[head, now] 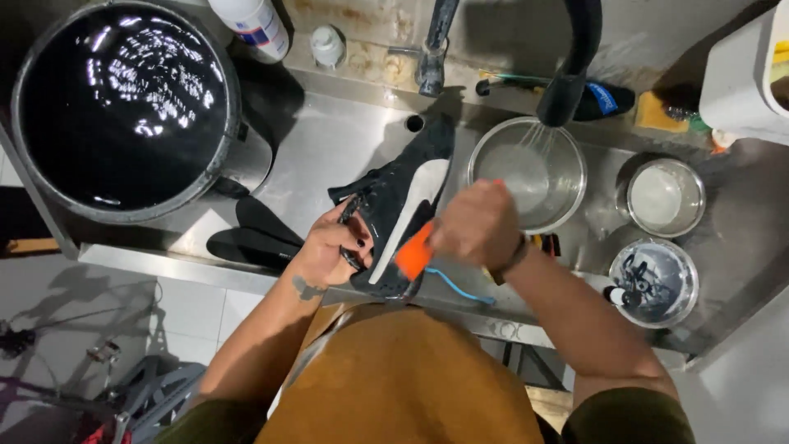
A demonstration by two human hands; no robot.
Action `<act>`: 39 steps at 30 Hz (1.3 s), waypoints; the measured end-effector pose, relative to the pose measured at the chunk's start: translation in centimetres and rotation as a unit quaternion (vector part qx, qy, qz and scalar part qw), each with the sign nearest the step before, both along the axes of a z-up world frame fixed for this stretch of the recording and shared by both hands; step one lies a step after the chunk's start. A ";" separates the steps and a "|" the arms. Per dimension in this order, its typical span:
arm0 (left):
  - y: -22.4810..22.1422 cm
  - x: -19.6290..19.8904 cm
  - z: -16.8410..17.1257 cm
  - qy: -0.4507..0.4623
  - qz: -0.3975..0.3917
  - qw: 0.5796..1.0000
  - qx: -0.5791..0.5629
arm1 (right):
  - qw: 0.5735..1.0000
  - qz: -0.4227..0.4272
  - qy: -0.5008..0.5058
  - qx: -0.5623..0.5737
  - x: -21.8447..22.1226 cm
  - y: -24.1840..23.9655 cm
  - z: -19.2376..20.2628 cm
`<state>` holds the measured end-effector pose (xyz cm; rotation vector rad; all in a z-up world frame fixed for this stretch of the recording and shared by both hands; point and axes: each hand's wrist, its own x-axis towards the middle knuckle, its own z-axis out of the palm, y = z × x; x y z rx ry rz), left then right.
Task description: Cleaning a black and white shoe in a sink using a sponge, brush, and cleaning solution.
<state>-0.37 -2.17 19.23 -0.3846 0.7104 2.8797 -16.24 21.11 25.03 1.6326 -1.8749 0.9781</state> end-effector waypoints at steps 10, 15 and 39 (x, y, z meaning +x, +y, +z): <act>-0.7 0.2 3.5 0.058 0.064 0.995 -0.044 | 0.641 -0.455 -0.324 0.526 -6.3 10.3 -14.2; -0.5 -0.7 7.0 0.053 0.040 0.989 -0.134 | 0.736 -0.475 -0.268 0.400 -6.7 9.7 -11.2; 1.5 -1.1 2.7 -0.060 -0.009 0.982 -0.179 | 0.991 -0.121 0.047 0.006 -3.8 -1.0 2.5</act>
